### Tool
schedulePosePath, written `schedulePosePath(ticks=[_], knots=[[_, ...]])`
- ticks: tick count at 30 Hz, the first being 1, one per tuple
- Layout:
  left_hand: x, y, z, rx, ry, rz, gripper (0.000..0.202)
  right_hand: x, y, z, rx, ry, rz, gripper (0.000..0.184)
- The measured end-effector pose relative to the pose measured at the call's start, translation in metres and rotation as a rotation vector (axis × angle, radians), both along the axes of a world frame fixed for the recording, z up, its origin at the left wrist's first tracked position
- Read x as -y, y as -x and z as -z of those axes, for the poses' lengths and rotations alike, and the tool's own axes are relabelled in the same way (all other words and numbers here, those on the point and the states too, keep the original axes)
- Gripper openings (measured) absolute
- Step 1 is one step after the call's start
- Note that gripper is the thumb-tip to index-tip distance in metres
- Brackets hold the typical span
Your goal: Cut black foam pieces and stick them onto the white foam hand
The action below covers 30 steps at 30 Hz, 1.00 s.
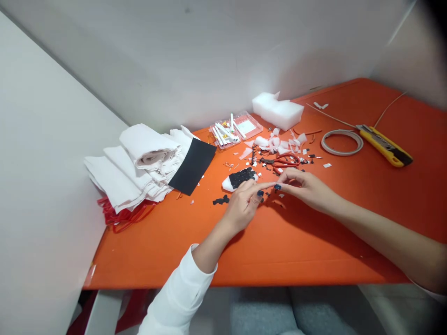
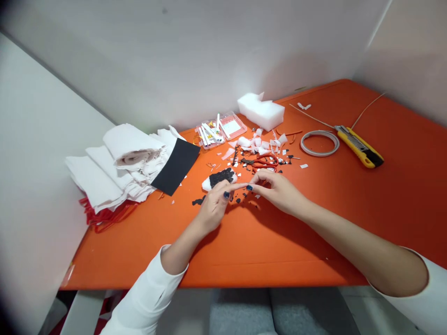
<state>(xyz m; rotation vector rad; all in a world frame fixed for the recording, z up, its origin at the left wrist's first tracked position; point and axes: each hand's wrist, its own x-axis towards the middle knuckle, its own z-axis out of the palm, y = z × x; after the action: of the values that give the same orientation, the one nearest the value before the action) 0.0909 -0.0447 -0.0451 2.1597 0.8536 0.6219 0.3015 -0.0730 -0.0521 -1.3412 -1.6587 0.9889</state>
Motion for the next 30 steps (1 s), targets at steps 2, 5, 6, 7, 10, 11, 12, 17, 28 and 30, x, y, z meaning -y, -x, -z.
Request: schedulePosePath(ticks=[2, 5, 6, 7, 10, 11, 12, 17, 28, 30], knots=[[0.000, 0.001, -0.003, -0.071, -0.159, -0.025, 0.050, 0.001, 0.000, -0.001, -0.042, 0.005, 0.009, 0.023], [-0.007, 0.005, -0.002, -0.121, -0.238, -0.139, 0.041, 0.002, 0.001, -0.002, -0.106, 0.009, 0.043, 0.026], [-0.010, 0.006, -0.001, -0.144, -0.253, -0.173, 0.037, 0.002, 0.001, -0.002, -0.123, 0.011, 0.065, 0.026], [-0.013, 0.008, -0.001, -0.173, -0.274, -0.186, 0.033, 0.002, 0.000, -0.002, -0.139, 0.016, 0.091, 0.027], [-0.018, 0.010, 0.000, -0.288, -0.330, -0.069, 0.024, 0.002, 0.000, -0.003, -0.175, 0.057, 0.148, 0.028], [-0.017, 0.009, 0.000, -0.329, -0.339, -0.010, 0.022, 0.002, 0.000, -0.003, -0.183, 0.071, 0.153, 0.028], [-0.016, 0.009, -0.001, -0.367, -0.348, 0.040, 0.020, 0.002, 0.000, -0.003, -0.188, 0.080, 0.155, 0.028], [-0.008, 0.008, -0.005, -0.496, -0.385, 0.073, 0.020, 0.001, 0.001, -0.002, -0.206, 0.094, 0.143, 0.028], [-0.010, 0.007, -0.002, -0.506, -0.341, 0.065, 0.014, 0.002, 0.001, -0.001, -0.166, 0.084, 0.075, 0.029], [-0.010, 0.007, -0.001, -0.493, -0.333, 0.061, 0.014, 0.002, 0.002, -0.002, -0.158, 0.077, 0.073, 0.031]])
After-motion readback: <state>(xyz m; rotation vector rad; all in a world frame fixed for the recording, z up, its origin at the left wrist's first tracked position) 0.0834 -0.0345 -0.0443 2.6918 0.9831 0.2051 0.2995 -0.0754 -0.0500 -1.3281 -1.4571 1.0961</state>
